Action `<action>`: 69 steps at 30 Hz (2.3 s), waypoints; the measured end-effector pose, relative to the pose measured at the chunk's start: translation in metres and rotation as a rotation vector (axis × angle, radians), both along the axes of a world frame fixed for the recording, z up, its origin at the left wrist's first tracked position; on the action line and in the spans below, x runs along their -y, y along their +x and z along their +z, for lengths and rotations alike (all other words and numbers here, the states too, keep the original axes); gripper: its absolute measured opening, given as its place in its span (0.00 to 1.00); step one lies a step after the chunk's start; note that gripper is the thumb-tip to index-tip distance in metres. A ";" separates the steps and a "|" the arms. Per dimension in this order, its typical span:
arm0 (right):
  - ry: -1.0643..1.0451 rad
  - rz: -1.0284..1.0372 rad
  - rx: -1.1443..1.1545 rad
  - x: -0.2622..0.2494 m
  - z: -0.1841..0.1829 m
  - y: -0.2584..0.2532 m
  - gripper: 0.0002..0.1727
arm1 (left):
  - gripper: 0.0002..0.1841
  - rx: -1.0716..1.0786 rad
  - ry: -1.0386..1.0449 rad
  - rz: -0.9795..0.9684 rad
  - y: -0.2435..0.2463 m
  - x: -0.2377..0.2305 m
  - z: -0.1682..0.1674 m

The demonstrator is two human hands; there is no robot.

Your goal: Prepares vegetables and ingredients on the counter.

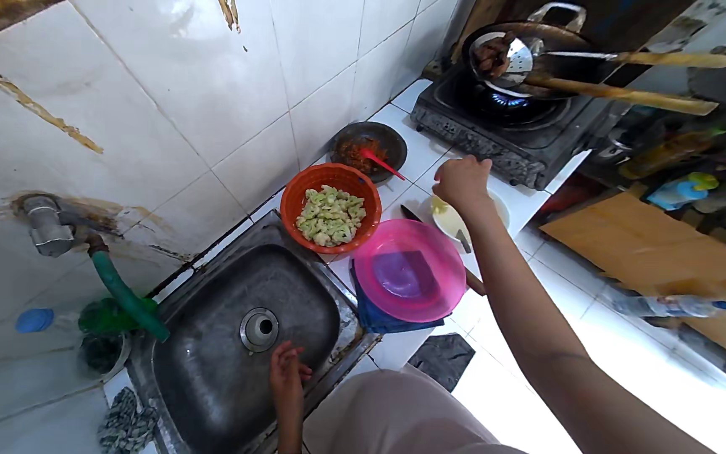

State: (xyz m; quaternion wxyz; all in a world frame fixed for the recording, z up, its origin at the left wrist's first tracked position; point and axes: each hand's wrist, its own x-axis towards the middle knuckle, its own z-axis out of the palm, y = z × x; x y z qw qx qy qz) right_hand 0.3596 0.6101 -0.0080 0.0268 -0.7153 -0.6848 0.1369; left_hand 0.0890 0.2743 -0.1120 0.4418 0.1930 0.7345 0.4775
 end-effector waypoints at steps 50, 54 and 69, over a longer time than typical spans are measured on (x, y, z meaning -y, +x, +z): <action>0.342 0.442 -0.184 -0.006 -0.008 -0.010 0.16 | 0.17 0.021 0.038 0.031 0.000 -0.009 -0.003; 0.085 0.269 -0.010 0.002 -0.006 0.031 0.15 | 0.17 0.025 0.024 -0.013 0.003 -0.013 -0.003; -0.097 0.555 -0.064 -0.024 -0.042 -0.112 0.15 | 0.17 0.015 0.062 -0.005 0.006 -0.008 0.000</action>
